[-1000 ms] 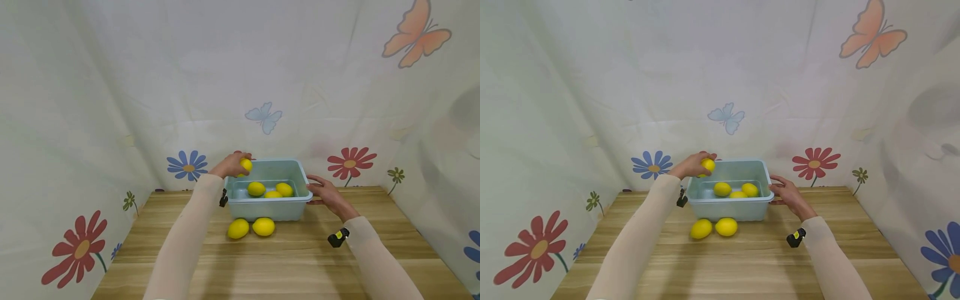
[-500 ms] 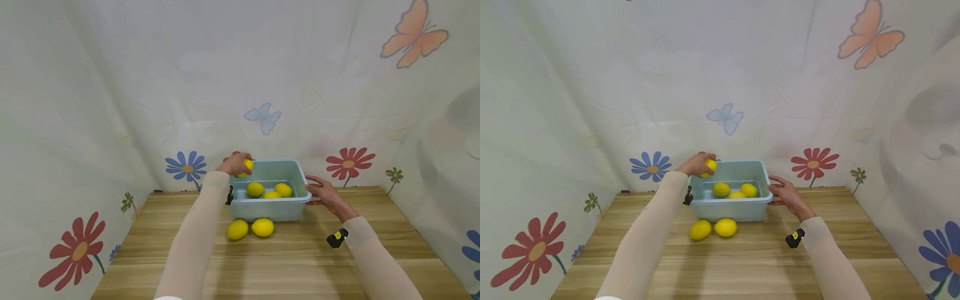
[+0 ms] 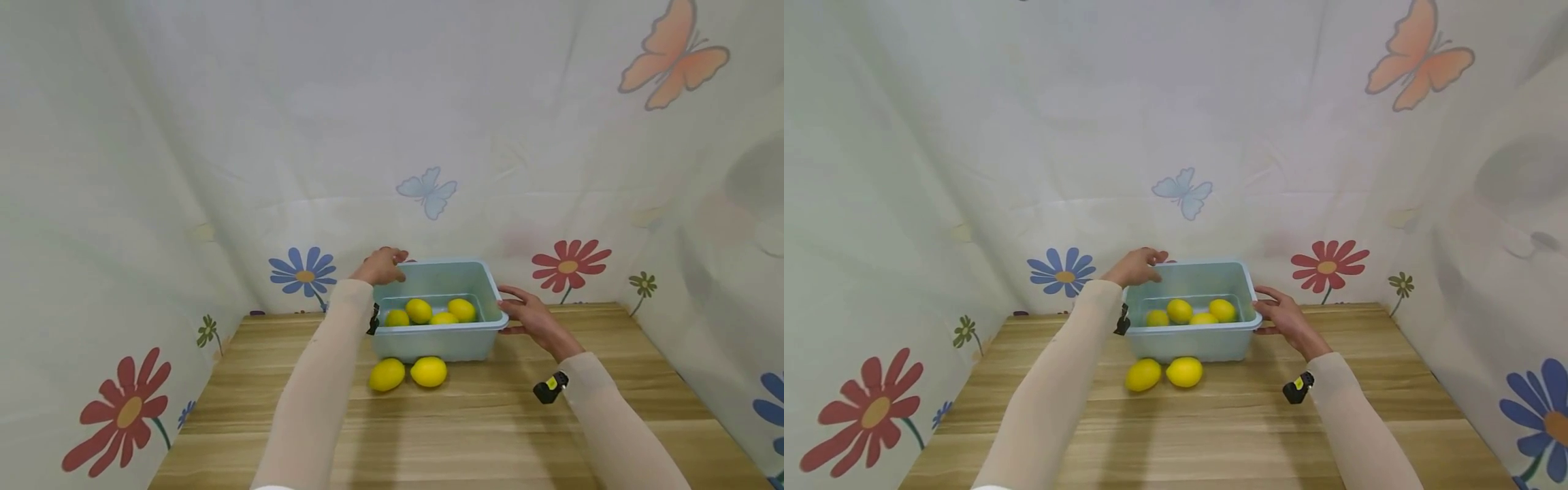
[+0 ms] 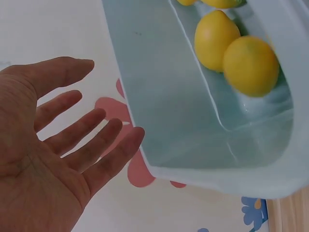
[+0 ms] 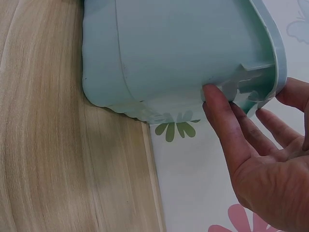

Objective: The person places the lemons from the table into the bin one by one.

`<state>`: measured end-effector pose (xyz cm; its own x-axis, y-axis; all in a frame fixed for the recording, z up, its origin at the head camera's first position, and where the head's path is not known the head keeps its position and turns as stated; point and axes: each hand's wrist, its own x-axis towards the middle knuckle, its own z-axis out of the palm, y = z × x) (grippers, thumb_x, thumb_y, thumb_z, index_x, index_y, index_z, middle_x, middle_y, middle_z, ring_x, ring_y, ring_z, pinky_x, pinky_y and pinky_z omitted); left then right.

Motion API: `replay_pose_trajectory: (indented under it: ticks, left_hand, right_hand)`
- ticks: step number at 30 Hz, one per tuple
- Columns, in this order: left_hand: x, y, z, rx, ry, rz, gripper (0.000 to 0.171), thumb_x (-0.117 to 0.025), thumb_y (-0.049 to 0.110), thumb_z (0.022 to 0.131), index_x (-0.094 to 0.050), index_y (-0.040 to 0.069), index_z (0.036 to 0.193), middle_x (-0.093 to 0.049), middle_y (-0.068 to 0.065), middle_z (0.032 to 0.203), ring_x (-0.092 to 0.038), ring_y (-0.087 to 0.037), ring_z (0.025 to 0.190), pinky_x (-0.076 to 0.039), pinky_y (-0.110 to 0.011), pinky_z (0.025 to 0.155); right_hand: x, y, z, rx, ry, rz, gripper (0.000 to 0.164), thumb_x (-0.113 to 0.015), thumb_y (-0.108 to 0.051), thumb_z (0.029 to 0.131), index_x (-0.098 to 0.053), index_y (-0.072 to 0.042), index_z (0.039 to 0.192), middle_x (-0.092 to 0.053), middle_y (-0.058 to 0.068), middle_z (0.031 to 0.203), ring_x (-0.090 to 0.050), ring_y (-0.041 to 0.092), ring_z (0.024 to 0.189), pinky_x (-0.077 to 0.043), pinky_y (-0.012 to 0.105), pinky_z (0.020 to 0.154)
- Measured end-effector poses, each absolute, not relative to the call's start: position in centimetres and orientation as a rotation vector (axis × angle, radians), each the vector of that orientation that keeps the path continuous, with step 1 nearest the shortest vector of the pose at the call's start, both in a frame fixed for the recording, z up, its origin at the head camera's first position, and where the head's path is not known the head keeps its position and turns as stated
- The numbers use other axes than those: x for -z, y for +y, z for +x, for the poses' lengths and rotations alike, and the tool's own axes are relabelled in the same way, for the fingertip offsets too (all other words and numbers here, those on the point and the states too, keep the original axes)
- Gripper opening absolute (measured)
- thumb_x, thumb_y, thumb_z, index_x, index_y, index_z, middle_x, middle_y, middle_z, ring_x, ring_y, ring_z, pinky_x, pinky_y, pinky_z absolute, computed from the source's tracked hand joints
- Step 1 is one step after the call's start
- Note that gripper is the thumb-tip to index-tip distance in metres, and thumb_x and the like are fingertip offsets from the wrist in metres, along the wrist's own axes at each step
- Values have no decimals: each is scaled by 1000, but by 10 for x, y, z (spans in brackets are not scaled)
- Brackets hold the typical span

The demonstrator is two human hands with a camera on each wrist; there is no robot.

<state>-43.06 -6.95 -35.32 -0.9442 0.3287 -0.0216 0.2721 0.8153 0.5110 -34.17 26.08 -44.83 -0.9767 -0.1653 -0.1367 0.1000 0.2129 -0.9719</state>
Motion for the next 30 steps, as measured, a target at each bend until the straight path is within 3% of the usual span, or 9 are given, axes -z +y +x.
replay_pose_trajectory:
  ticks: [4,9,17,30]
  left_hand:
    - [352,-67,-427,-709,2914,547,55,-69,25,89,-53,15,140,-55,-11,138,-48,-28,123,-33,-54,109]
    - [348,-65,-418,-676,2935,605,52,-65,28,91,-52,19,140,-55,-7,140,-45,-28,128,-30,-58,107]
    - [349,-73,-403,-666,2956,785,48,-62,26,93,-53,15,139,-57,-7,139,-55,-26,123,-49,-44,104]
    - [361,-95,-373,-668,2964,897,51,-64,29,94,-51,17,142,-53,-1,144,-55,-24,125,-47,-42,107]
  right_hand:
    - [448,260,-341,1846,2271,-63,65,-53,-32,101,-22,-20,157,-35,23,156,-48,47,131,-49,56,100]
    - [448,260,-341,1851,2269,-76,66,-53,-32,101,-22,-18,157,-34,24,155,-47,48,131,-51,55,98]
    - [446,260,-341,1863,2252,-59,67,-53,-32,101,-21,-18,157,-33,24,156,-46,49,132,-51,55,97]
    - [447,259,-341,1873,2283,-50,64,-53,-30,101,-24,-17,157,-38,25,153,-54,46,126,-57,49,88]
